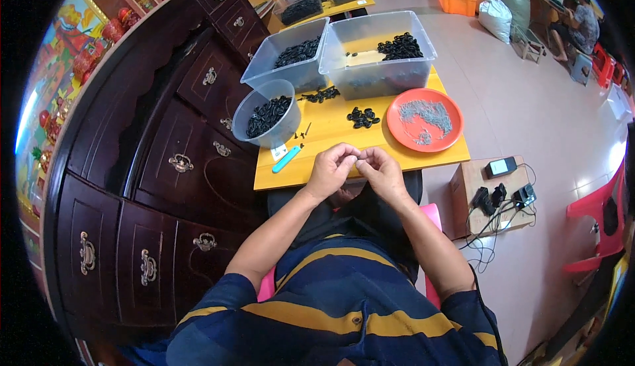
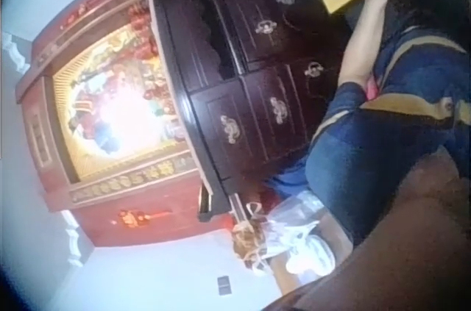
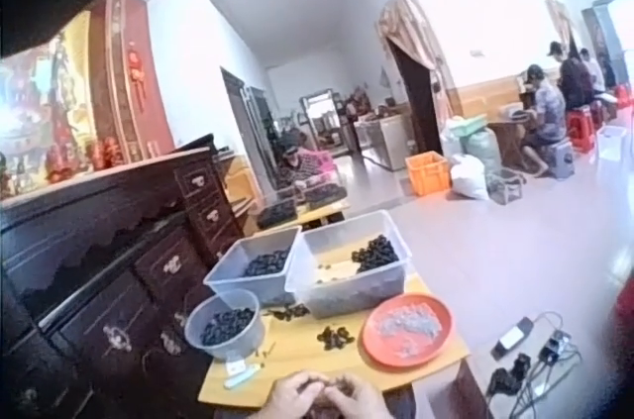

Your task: The person assembles small components by inserting metal pins into black plastic pieces by hand.

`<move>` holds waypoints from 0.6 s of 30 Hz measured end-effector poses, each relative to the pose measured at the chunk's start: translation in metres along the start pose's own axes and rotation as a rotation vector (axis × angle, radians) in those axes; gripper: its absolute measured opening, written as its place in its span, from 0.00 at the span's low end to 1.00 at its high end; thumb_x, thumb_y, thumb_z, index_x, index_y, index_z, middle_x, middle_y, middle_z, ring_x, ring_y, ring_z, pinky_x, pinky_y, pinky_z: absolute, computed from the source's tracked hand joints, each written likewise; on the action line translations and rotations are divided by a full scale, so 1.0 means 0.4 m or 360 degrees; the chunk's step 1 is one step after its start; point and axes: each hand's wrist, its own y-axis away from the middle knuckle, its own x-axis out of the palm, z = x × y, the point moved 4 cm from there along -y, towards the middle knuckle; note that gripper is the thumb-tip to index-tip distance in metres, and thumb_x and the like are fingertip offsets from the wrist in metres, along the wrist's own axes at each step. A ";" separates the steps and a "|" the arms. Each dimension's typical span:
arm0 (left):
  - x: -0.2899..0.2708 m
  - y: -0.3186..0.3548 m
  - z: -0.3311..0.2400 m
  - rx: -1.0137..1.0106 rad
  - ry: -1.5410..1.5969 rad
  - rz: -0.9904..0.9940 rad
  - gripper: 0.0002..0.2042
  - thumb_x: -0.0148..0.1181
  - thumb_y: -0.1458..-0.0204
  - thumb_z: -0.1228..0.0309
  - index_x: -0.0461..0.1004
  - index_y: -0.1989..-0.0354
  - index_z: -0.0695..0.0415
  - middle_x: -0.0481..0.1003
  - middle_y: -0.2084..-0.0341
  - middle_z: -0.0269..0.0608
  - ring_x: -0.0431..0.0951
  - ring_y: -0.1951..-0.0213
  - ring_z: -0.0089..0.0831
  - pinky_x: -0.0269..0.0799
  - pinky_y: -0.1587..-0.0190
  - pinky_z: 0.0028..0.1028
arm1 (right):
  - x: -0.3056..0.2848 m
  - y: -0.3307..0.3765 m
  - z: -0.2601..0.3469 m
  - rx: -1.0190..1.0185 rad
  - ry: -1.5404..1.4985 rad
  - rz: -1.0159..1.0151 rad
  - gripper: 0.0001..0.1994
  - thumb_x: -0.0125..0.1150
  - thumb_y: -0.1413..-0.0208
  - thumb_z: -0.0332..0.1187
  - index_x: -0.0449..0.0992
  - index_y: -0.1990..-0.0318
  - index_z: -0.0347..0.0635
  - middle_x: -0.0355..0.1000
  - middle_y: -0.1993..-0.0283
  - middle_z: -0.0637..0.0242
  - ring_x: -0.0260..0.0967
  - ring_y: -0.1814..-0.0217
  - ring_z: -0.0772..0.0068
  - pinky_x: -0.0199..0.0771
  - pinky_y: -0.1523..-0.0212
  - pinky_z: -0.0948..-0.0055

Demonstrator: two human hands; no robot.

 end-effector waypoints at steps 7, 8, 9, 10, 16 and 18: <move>0.012 -0.070 -0.042 -0.0031 -0.0093 0.0223 0.06 0.55 0.43 0.75 0.76 0.60 0.63 0.78 0.71 0.39 0.77 0.68 0.22 0.73 0.63 0.25 | -0.029 -0.014 0.005 -0.0063 0.0070 -0.0060 0.06 0.65 0.47 0.32 0.76 0.67 0.39 0.74 0.74 0.72 0.70 0.72 0.84 0.71 0.70 0.77; 0.015 -0.090 -0.054 0.0064 -0.0185 0.0227 0.07 0.56 0.44 0.74 0.76 0.59 0.62 0.77 0.72 0.40 0.77 0.70 0.25 0.73 0.64 0.26 | -0.031 -0.012 0.005 -0.0058 0.0065 -0.0071 0.06 0.65 0.47 0.32 0.76 0.67 0.39 0.74 0.74 0.72 0.70 0.72 0.84 0.71 0.70 0.77; 0.020 -0.112 -0.066 0.0158 -0.0277 0.0231 0.08 0.57 0.45 0.74 0.76 0.58 0.61 0.77 0.72 0.41 0.77 0.71 0.27 0.73 0.65 0.28 | -0.025 -0.010 0.004 -0.0032 0.0129 -0.0004 0.06 0.64 0.48 0.32 0.76 0.67 0.40 0.74 0.75 0.71 0.70 0.72 0.84 0.72 0.70 0.77; 0.026 -0.138 -0.072 0.0157 -0.0278 0.0243 0.08 0.57 0.45 0.74 0.76 0.58 0.61 0.77 0.72 0.41 0.77 0.71 0.27 0.73 0.65 0.28 | -0.019 -0.009 0.002 -0.0006 0.0192 0.0064 0.06 0.64 0.49 0.31 0.76 0.67 0.40 0.74 0.76 0.70 0.71 0.72 0.83 0.72 0.69 0.76; 0.146 -0.243 -0.099 0.0848 -0.1123 0.0639 0.19 0.63 0.53 0.67 0.76 0.49 0.54 0.74 0.57 0.45 0.75 0.55 0.42 0.72 0.51 0.38 | 0.015 0.020 0.041 0.0063 0.0712 0.0354 0.08 0.60 0.54 0.31 0.78 0.66 0.41 0.77 0.71 0.56 0.77 0.63 0.53 0.76 0.58 0.59; 0.187 -0.261 -0.103 0.0640 -0.1242 0.0835 0.23 0.66 0.55 0.63 0.75 0.47 0.51 0.72 0.51 0.47 0.71 0.47 0.46 0.69 0.45 0.42 | 0.013 0.022 0.050 -0.0102 0.0847 0.0358 0.08 0.60 0.55 0.31 0.78 0.66 0.41 0.77 0.70 0.56 0.77 0.63 0.53 0.75 0.59 0.57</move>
